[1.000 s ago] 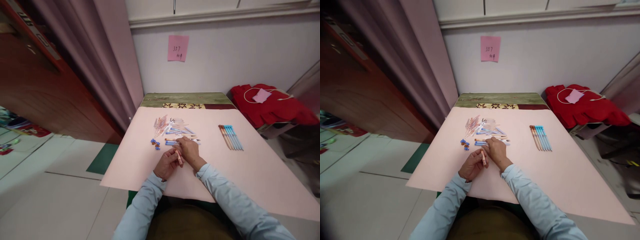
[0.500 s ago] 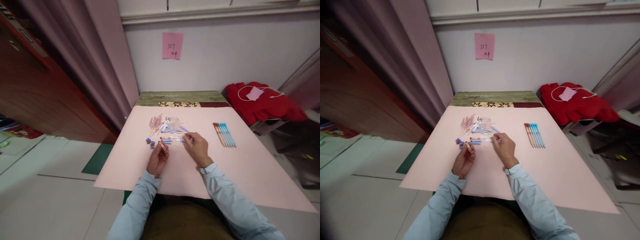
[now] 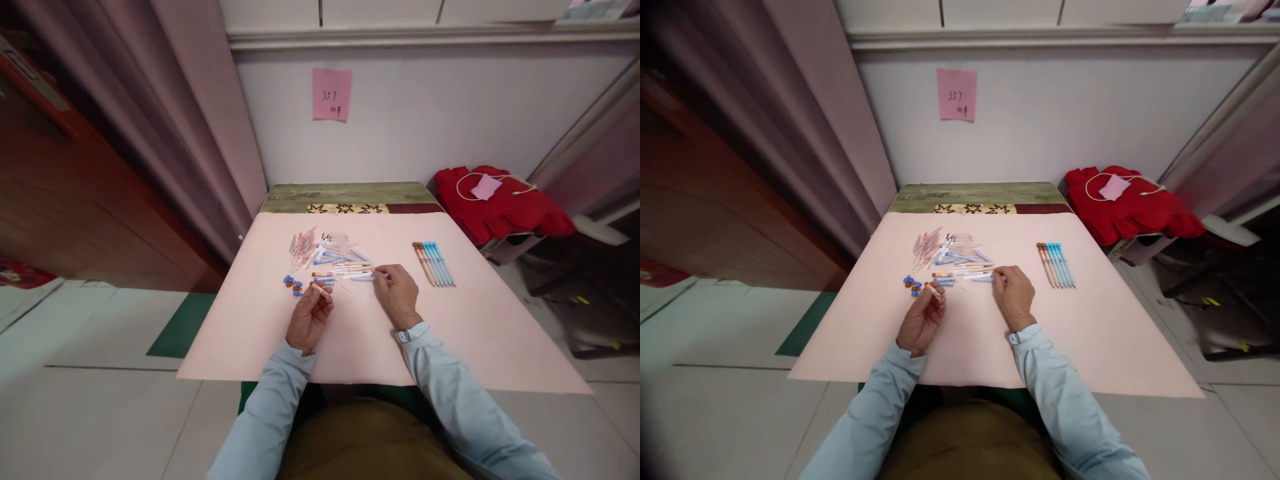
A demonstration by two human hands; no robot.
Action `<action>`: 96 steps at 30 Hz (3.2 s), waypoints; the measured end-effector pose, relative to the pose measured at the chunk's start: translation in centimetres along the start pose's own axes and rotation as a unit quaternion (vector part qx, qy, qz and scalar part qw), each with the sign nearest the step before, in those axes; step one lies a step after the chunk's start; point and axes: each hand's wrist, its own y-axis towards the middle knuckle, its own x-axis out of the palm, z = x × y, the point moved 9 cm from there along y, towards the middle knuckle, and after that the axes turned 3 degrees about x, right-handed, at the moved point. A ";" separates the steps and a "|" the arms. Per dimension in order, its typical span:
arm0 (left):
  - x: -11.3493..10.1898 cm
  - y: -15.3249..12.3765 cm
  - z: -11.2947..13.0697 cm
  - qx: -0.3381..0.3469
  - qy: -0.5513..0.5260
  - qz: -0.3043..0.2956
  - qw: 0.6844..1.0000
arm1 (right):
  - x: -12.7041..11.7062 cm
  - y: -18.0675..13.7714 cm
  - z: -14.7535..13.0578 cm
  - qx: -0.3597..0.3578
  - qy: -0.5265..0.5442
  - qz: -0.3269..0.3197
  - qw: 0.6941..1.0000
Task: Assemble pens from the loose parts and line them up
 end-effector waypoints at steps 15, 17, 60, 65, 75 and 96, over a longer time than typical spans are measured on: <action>0.9 -0.1 -1.0 -0.039 0.037 -0.040 0.998 | -0.2 0.4 1.4 0.029 0.055 0.006 0.998; 0.9 -0.2 -1.1 -0.045 0.037 -0.039 0.997 | -0.2 0.5 1.3 0.029 0.059 0.003 0.998; 0.5 0.2 -1.4 -0.071 0.009 -0.021 0.997 | 2.3 -2.0 -4.2 -0.235 -0.085 -0.096 0.963; 1.0 0.2 -1.2 -0.058 -0.006 -0.036 0.998 | 0.4 -2.4 -5.1 -0.190 0.042 -0.093 0.976; 0.6 0.2 -1.1 -0.061 -0.026 -0.030 0.997 | -1.0 -4.3 -10.1 -0.067 0.233 -0.192 0.951; 0.7 -0.5 -2.4 -0.147 -0.079 -0.069 0.984 | 4.2 -6.0 -9.9 0.143 0.459 -0.353 0.803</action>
